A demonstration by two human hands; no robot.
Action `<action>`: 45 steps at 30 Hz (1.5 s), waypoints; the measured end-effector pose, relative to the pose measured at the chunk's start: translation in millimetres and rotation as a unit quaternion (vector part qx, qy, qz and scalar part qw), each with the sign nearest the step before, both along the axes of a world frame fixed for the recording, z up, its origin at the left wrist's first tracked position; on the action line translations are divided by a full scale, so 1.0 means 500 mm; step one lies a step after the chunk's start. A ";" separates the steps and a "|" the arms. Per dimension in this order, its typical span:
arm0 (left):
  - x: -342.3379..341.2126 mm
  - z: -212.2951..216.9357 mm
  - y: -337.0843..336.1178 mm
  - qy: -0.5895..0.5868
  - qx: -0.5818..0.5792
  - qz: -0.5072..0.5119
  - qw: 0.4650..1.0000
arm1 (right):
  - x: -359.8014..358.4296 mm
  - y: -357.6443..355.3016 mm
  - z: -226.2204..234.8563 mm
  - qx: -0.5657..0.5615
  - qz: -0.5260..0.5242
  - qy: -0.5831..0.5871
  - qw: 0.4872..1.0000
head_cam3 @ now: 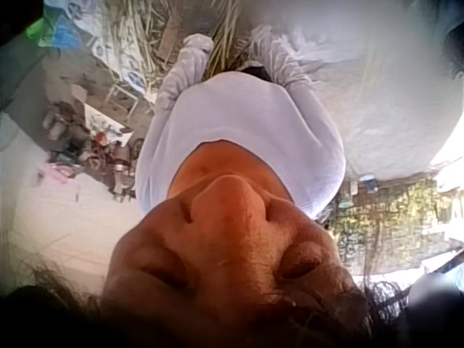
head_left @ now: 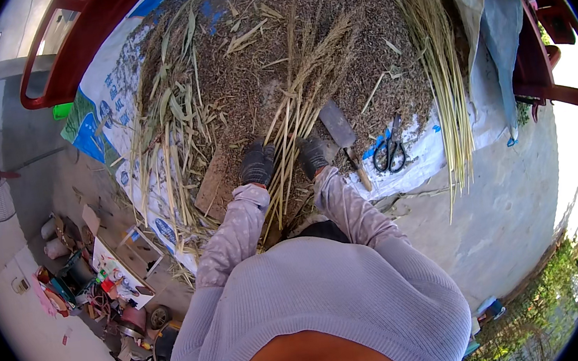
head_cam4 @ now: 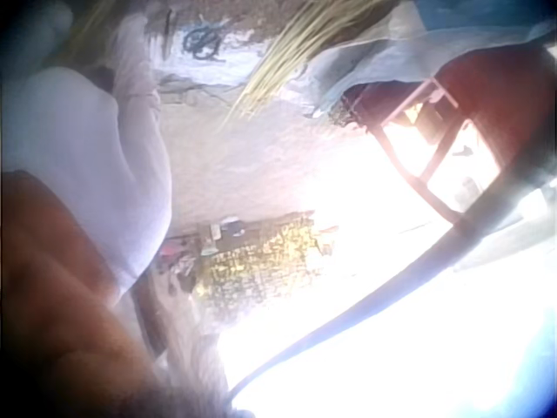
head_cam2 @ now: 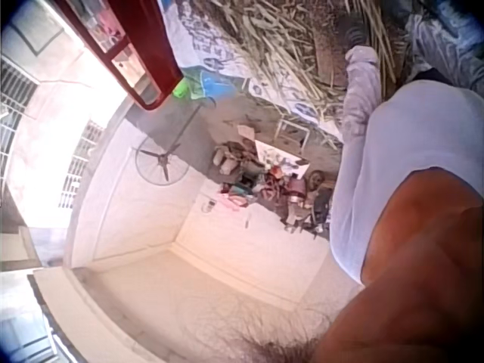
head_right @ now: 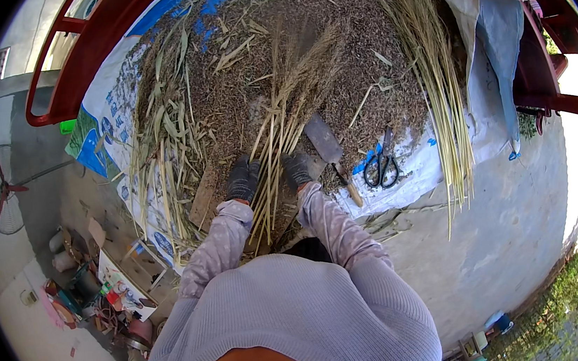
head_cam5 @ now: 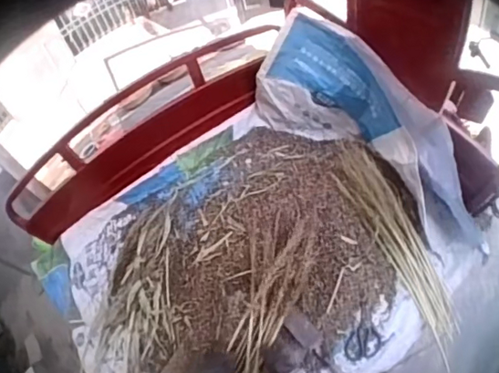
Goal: The person stands over a large pile of dried grain stalks on a tarp and repeatedly strikes them against a wooden board to separate the seeds. The person gathers bundles of stalks by hand and beats them against the board, causing the grain to fall onto the tarp. The person continues this repetitive threshing process throughout the clip.
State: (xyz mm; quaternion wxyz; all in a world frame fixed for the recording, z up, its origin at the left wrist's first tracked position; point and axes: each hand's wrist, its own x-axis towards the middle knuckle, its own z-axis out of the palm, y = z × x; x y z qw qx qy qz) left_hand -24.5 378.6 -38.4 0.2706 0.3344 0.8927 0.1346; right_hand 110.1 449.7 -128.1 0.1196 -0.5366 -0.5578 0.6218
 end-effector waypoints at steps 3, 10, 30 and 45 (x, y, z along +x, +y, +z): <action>-0.016 0.015 0.023 -0.123 -0.088 -0.083 0.985 | -0.029 -0.004 -0.033 -0.049 0.096 -0.006 0.994; 0.039 0.128 0.039 -0.105 -0.155 -0.106 0.977 | -0.070 0.028 0.110 -0.411 -0.120 0.274 0.861; -0.059 0.331 -0.634 0.247 0.131 0.213 0.936 | -0.135 0.009 0.297 -0.346 -0.247 0.473 0.772; -0.069 0.368 -0.818 0.377 0.218 0.334 0.836 | -0.149 -0.041 0.381 -0.348 -0.229 0.439 0.796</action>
